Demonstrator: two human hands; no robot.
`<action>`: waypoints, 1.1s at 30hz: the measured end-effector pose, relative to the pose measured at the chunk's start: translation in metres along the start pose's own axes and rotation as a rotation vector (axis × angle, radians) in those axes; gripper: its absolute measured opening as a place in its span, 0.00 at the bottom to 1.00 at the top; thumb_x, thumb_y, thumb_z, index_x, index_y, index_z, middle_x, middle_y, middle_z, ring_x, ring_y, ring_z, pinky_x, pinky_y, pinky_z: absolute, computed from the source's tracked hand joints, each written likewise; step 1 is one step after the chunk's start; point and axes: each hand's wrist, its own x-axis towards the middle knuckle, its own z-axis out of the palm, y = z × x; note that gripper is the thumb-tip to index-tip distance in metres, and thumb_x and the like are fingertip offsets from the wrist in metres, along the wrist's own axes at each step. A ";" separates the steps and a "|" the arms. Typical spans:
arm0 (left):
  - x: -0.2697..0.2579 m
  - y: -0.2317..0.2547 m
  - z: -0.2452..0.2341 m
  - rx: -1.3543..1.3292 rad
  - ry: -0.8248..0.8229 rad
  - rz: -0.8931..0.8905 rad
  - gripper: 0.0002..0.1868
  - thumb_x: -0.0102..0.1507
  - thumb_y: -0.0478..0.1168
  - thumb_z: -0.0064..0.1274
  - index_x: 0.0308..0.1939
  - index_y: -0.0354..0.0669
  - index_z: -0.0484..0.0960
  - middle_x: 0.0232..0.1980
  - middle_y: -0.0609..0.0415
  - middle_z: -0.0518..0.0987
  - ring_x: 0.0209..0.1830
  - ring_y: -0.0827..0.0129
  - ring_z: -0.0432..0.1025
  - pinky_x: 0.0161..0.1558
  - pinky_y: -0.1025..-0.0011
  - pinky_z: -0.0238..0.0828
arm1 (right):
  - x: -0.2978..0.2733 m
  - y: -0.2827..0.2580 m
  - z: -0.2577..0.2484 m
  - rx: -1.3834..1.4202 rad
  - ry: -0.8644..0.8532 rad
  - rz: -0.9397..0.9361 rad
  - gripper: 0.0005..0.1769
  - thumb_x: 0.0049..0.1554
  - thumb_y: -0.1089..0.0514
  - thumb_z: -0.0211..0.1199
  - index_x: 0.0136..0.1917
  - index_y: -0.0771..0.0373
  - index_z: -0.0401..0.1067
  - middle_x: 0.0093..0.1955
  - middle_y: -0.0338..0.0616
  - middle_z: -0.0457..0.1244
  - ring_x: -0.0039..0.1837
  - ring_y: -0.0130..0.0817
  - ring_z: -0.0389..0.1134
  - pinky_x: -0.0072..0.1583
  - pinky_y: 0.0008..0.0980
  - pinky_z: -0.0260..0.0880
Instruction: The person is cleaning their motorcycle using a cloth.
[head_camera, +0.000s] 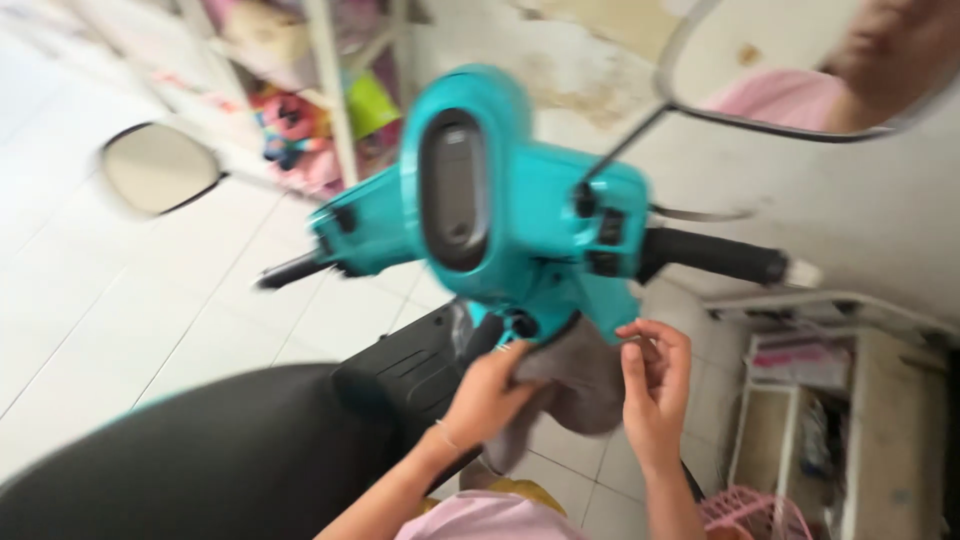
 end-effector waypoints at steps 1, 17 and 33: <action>-0.014 -0.013 -0.012 -0.084 0.083 -0.087 0.29 0.57 0.37 0.62 0.63 0.39 0.76 0.49 0.40 0.83 0.46 0.53 0.79 0.47 0.63 0.75 | -0.002 -0.004 0.013 0.011 -0.065 0.073 0.19 0.67 0.58 0.58 0.68 0.64 0.61 0.60 0.45 0.64 0.55 0.26 0.64 0.58 0.26 0.65; -0.141 -0.061 -0.107 -0.267 0.572 -0.198 0.19 0.65 0.40 0.60 0.53 0.31 0.76 0.45 0.49 0.78 0.43 0.73 0.72 0.45 0.73 0.71 | -0.051 -0.026 0.198 -0.317 -0.944 0.034 0.41 0.55 0.71 0.59 0.80 0.55 0.56 0.77 0.42 0.61 0.77 0.39 0.62 0.70 0.37 0.61; -0.146 -0.210 -0.227 -0.429 1.000 -0.486 0.18 0.66 0.46 0.57 0.55 0.39 0.84 0.49 0.52 0.86 0.49 0.72 0.78 0.51 0.72 0.75 | -0.070 0.100 0.245 -0.438 -0.773 0.122 0.28 0.60 0.55 0.64 0.71 0.67 0.65 0.62 0.51 0.68 0.63 0.39 0.70 0.63 0.34 0.68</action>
